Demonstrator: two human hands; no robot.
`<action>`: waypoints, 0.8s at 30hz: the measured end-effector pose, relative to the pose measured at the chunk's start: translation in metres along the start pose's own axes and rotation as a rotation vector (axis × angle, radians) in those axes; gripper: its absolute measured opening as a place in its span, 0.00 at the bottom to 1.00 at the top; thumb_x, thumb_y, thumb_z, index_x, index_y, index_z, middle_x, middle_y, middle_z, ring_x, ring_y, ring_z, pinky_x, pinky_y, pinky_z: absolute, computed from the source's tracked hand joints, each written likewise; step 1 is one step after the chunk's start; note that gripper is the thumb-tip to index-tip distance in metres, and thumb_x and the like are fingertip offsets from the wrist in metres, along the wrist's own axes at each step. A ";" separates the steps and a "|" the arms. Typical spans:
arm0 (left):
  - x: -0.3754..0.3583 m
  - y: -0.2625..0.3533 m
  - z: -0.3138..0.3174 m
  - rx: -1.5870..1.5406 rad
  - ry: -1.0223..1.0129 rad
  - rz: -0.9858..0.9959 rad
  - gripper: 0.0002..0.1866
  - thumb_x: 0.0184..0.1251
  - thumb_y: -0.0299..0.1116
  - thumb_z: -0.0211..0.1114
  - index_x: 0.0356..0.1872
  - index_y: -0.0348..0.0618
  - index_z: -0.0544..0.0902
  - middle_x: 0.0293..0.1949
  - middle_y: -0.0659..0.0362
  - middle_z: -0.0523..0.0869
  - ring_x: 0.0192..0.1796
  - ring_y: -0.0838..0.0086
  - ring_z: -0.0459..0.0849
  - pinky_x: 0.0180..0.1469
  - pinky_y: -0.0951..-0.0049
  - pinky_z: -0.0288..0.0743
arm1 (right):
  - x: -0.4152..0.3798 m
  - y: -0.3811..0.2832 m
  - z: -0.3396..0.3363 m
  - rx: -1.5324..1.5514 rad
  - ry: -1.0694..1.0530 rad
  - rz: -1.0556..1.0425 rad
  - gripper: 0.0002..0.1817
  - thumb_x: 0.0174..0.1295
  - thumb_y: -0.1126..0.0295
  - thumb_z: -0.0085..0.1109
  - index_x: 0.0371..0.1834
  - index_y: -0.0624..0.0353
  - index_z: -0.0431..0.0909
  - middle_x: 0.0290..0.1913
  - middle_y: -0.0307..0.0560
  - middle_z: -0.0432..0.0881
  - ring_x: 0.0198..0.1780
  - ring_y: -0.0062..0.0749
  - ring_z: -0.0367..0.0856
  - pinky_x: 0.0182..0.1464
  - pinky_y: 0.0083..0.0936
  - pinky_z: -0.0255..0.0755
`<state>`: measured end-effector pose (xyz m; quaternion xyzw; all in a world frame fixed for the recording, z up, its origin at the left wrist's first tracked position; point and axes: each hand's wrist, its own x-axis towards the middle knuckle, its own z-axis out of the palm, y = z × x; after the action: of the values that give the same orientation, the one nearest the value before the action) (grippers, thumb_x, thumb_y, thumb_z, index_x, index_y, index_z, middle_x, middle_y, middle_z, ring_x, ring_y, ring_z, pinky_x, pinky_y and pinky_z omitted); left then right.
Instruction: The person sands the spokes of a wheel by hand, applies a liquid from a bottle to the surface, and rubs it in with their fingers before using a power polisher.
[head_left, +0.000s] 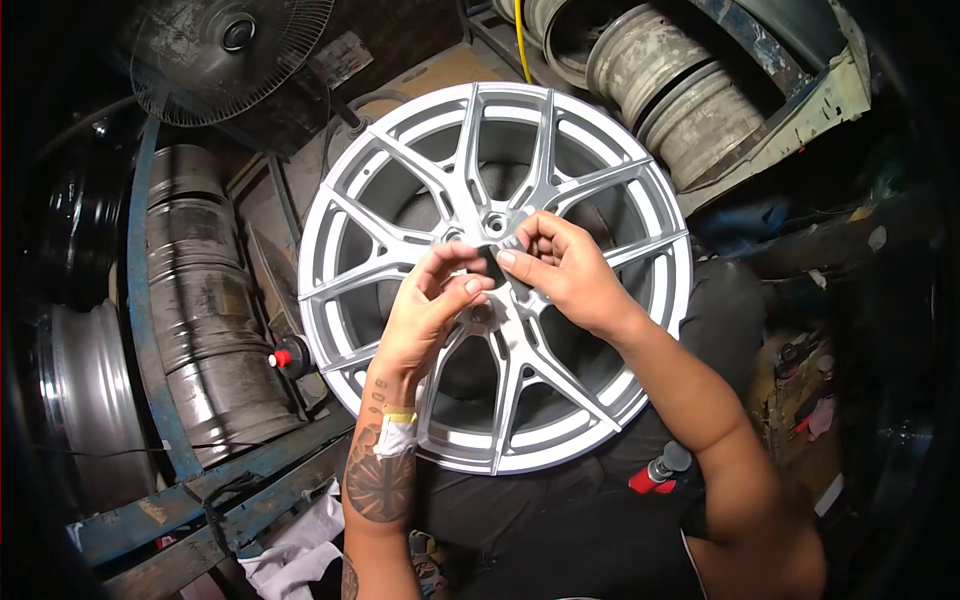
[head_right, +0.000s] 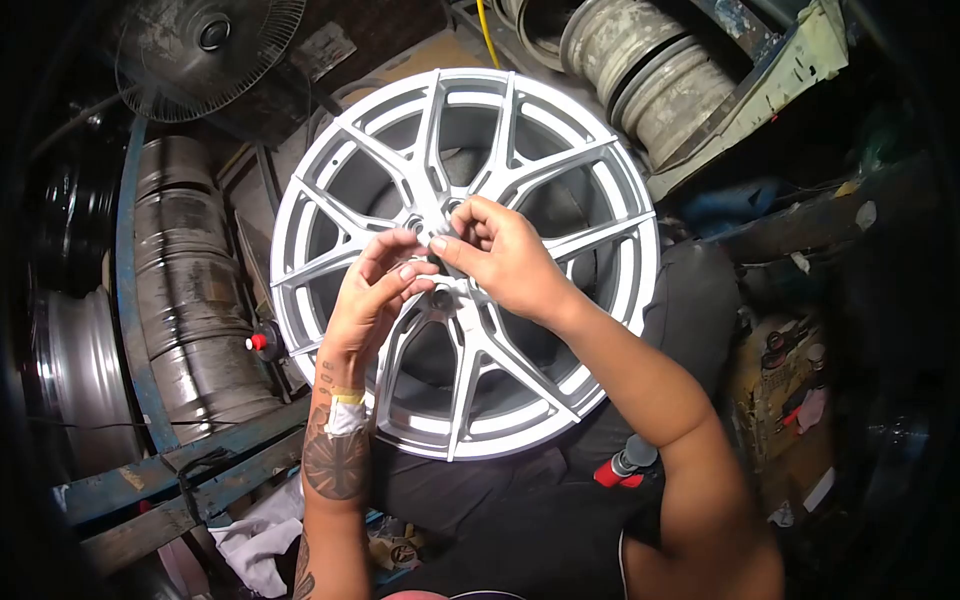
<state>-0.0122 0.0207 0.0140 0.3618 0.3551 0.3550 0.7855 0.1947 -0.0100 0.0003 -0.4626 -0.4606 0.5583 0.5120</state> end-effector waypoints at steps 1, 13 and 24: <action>-0.003 0.005 0.007 -0.021 0.023 -0.008 0.19 0.70 0.23 0.73 0.60 0.37 0.81 0.45 0.60 0.88 0.50 0.75 0.88 0.55 0.77 0.82 | -0.001 0.001 0.004 0.065 -0.038 -0.003 0.11 0.71 0.69 0.70 0.40 0.59 0.75 0.32 0.30 0.78 0.32 0.07 0.71 0.33 0.13 0.65; -0.005 0.031 -0.059 -0.187 0.053 0.196 0.12 0.75 0.30 0.65 0.56 0.43 0.78 0.45 0.60 0.87 0.46 0.72 0.87 0.52 0.69 0.81 | -0.084 -0.115 0.114 0.353 -0.590 0.262 0.12 0.74 0.71 0.62 0.55 0.56 0.72 0.37 0.33 0.74 0.36 0.14 0.74 0.38 0.21 0.70; -0.006 0.029 -0.058 -0.080 -0.011 0.255 0.15 0.75 0.32 0.67 0.57 0.43 0.79 0.47 0.60 0.87 0.46 0.72 0.86 0.56 0.65 0.80 | -0.119 -0.119 0.152 0.008 -1.136 0.120 0.10 0.72 0.70 0.62 0.51 0.59 0.74 0.37 0.35 0.76 0.35 0.16 0.74 0.39 0.19 0.70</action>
<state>-0.0710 0.0477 0.0113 0.3742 0.2874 0.4641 0.7496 0.0673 -0.1286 0.1457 -0.1132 -0.6346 0.7491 0.1530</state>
